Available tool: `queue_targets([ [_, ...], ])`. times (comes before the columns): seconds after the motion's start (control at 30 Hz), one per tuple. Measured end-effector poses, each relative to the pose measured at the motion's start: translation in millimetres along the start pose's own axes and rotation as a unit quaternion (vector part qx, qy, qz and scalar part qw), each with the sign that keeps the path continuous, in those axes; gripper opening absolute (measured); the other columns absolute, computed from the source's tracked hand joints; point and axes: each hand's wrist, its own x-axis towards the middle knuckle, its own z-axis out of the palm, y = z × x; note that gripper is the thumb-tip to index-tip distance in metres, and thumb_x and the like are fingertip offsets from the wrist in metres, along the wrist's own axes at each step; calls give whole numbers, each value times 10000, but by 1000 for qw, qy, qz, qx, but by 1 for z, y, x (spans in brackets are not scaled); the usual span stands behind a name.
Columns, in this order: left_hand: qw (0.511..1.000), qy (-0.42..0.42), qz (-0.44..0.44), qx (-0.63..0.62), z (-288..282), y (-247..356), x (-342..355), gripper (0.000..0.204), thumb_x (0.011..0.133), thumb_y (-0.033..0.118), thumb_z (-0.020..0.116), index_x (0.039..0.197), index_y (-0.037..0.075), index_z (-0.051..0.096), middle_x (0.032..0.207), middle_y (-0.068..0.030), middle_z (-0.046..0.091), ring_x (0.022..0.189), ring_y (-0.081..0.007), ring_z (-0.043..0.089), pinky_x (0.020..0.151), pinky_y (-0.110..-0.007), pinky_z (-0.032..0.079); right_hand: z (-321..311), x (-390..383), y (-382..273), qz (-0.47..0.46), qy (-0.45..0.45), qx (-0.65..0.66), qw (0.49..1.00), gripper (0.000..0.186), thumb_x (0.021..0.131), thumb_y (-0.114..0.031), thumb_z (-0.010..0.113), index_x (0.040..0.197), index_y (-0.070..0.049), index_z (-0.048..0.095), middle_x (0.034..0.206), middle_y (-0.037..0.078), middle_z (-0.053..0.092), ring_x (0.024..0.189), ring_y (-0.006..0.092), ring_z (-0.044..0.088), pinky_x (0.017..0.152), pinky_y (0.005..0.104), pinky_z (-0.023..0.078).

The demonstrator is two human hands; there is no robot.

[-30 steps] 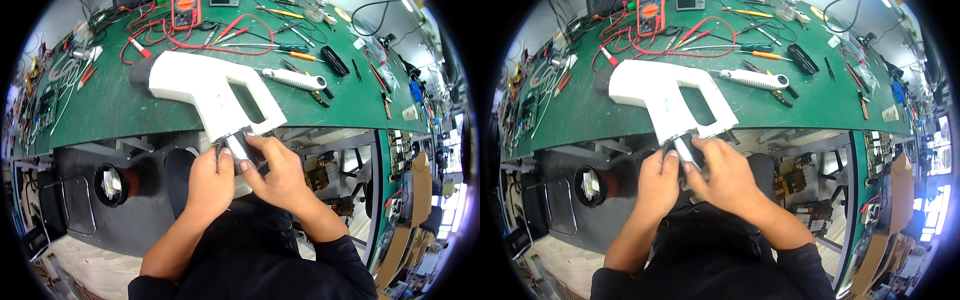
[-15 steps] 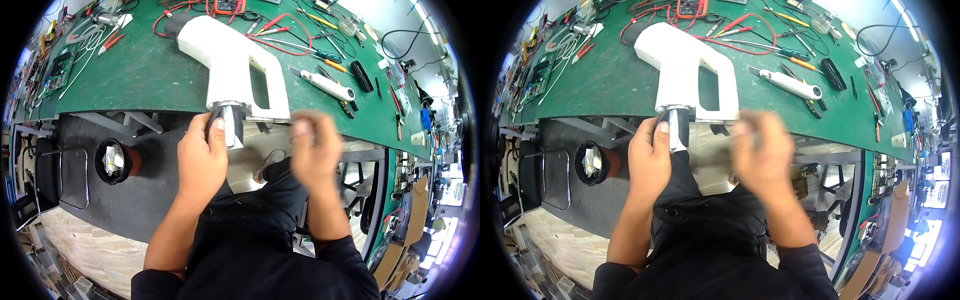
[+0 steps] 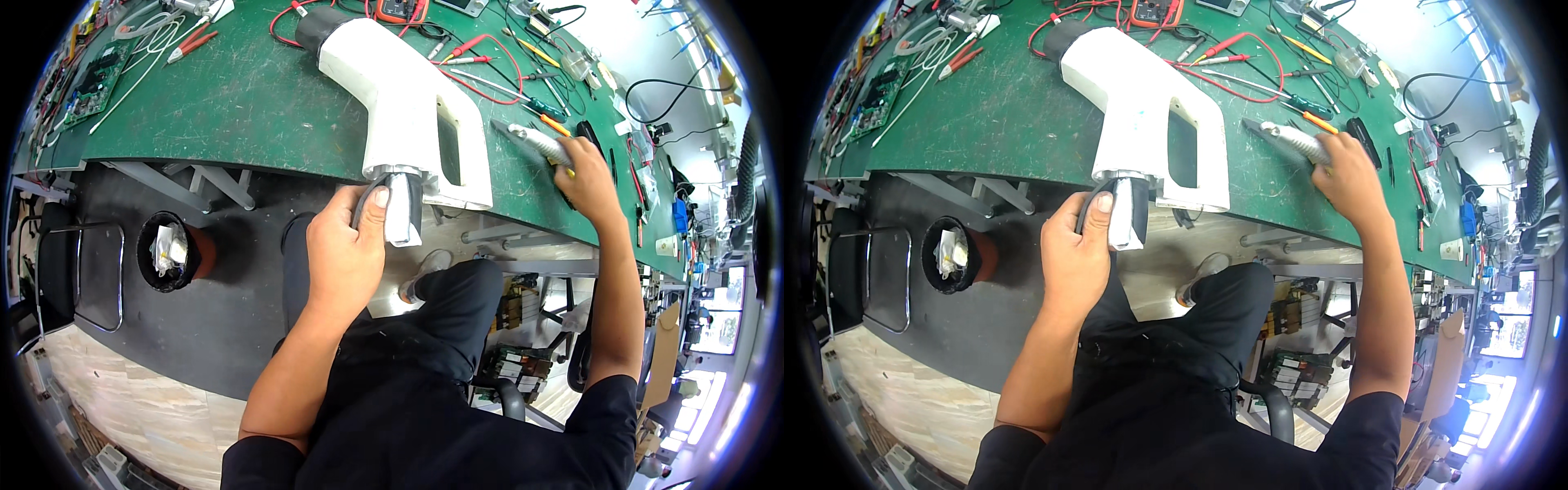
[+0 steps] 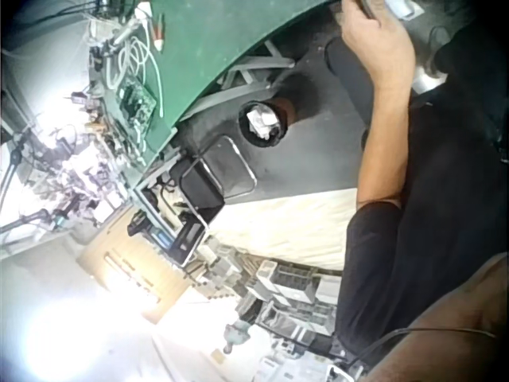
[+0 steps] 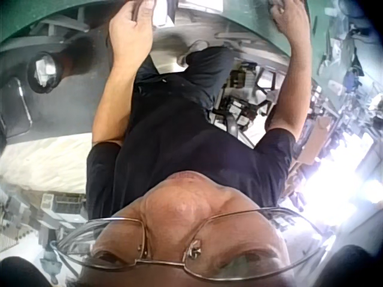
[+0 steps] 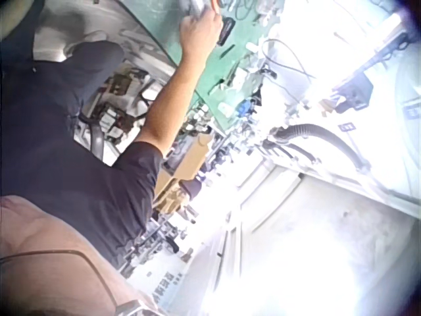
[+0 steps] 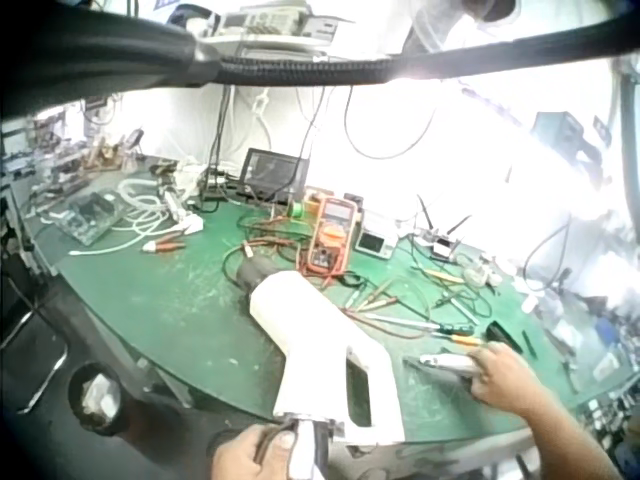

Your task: The person uses a utility knife and pliers to trim and remove material from a white plastic electronic component housing on a green workbench.

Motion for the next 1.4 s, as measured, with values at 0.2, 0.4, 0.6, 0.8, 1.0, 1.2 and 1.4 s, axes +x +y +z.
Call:
queue_targets([
  [0.2, 998, 17, 35, 45, -3, 1, 2, 334, 1009, 270, 571, 885, -33, 640, 672, -188, 629, 589, -327, 618, 588, -380, 471, -68, -25, -56, 139, 58, 165, 975, 381, 838, -47, 537, 1213, -19, 597, 841, 164, 612, 665, 220, 581, 674, 339, 477],
  [0.4, 998, 19, 46, 39, -1, -7, 3, 337, 1007, 257, 561, 837, -29, 614, 637, -190, 606, 559, -349, 604, 557, -390, 460, -107, -30, -145, -158, -29, 136, 978, 513, 785, -10, 617, 1297, -22, 597, 785, 115, 591, 647, 237, 564, 622, 339, 461],
  [0.6, 998, 28, 44, 25, 1, -4, 5, 341, 1012, 247, 547, 794, -11, 590, 604, -178, 581, 543, -370, 586, 540, -419, 448, -112, -11, -170, -174, -91, 68, 978, 605, 758, 23, 664, 1351, -70, 589, 682, 101, 498, 553, 279, 485, 540, 397, 395],
  [0.8, 997, 16, 63, 31, -1, -4, 6, 319, 1012, 224, 540, 797, -8, 584, 604, -174, 584, 551, -382, 591, 530, -427, 441, -123, -8, -178, -215, -89, -71, 970, 626, 749, 28, 688, 1351, -115, 599, 709, 77, 515, 583, 258, 518, 556, 390, 440],
  [1.0, 999, 8, 49, 19, -3, -9, 7, 337, 1012, 230, 539, 780, -12, 570, 570, -175, 566, 530, -387, 584, 510, -430, 437, -126, -11, -186, -299, -59, -220, 927, 666, 725, -33, 737, 1358, -195, 604, 785, 39, 505, 627, 188, 523, 529, 328, 427],
  [1.2, 999, 4, 43, -13, -5, -7, 9, 371, 1017, 255, 537, 765, -15, 567, 555, -166, 562, 515, -356, 594, 505, -421, 438, -132, -14, -197, -327, -44, -276, 903, 653, 726, -79, 751, 1352, -205, 613, 802, 40, 514, 627, 178, 511, 516, 307, 408],
  [1.4, 998, 12, 25, -52, -6, -14, 10, 376, 1018, 253, 537, 755, -15, 556, 558, -166, 559, 501, -348, 577, 497, -408, 429, -126, -1, -189, -208, -121, -77, 968, 655, 755, 33, 694, 1381, -124, 579, 691, 82, 500, 564, 260, 523, 534, 382, 436],
])
